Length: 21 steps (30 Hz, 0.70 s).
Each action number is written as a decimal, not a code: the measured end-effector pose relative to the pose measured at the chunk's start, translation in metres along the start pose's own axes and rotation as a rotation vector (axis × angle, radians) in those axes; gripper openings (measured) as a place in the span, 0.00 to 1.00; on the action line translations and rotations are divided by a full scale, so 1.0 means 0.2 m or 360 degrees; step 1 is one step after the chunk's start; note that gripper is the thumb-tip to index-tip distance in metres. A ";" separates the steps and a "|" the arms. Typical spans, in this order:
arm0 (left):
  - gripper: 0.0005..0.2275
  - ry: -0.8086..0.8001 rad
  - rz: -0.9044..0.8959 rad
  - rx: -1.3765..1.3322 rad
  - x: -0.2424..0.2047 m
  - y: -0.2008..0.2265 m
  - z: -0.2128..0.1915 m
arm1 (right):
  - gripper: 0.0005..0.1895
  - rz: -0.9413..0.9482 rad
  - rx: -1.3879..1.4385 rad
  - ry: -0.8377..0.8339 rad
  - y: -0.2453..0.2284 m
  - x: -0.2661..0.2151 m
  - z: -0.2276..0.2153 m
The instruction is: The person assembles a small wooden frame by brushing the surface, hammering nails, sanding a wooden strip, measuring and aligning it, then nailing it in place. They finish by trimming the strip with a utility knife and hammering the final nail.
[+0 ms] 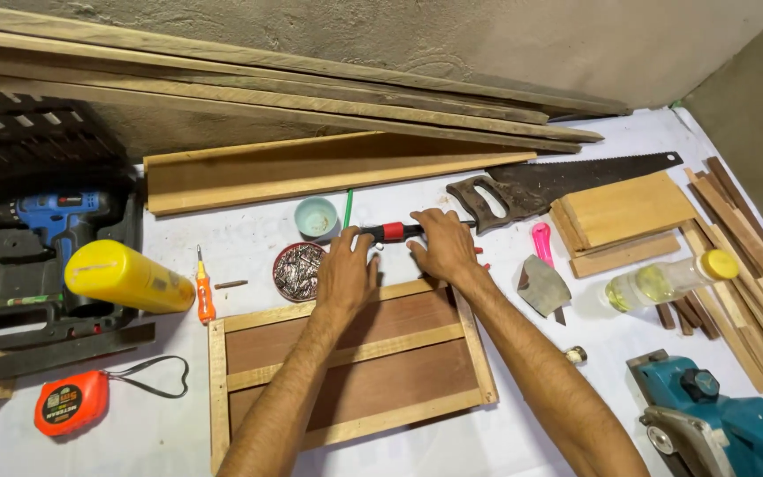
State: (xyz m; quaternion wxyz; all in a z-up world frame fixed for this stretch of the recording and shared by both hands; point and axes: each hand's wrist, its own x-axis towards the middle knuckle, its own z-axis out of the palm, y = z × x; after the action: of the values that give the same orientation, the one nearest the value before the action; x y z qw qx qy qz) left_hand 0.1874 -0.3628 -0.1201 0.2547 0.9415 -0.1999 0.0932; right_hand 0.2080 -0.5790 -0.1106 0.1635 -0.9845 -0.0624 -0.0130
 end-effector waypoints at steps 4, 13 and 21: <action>0.17 -0.0165 -0.0113 -0.0032 0.06 0.04 0.02 | 0.22 0.0074 -0.0125 0.0010 -0.02 0.02 0.01; 0.25 0.0368 0.0168 -0.0074 -0.04 0.10 -0.26 | 0.12 -0.0368 -0.0041 0.0619 -0.23 -0.22 -0.22; 0.11 0.0538 0.0224 -0.0226 -0.46 0.12 -0.44 | 0.09 -0.0711 -0.0164 0.1149 -0.53 -0.60 -0.38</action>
State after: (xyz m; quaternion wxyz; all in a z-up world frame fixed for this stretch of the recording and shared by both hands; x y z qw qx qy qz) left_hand 0.0869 -0.3060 -0.0600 0.3431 0.8759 -0.2256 0.2532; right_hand 0.0759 -0.5177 -0.0094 0.1185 -0.8860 -0.2123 -0.3949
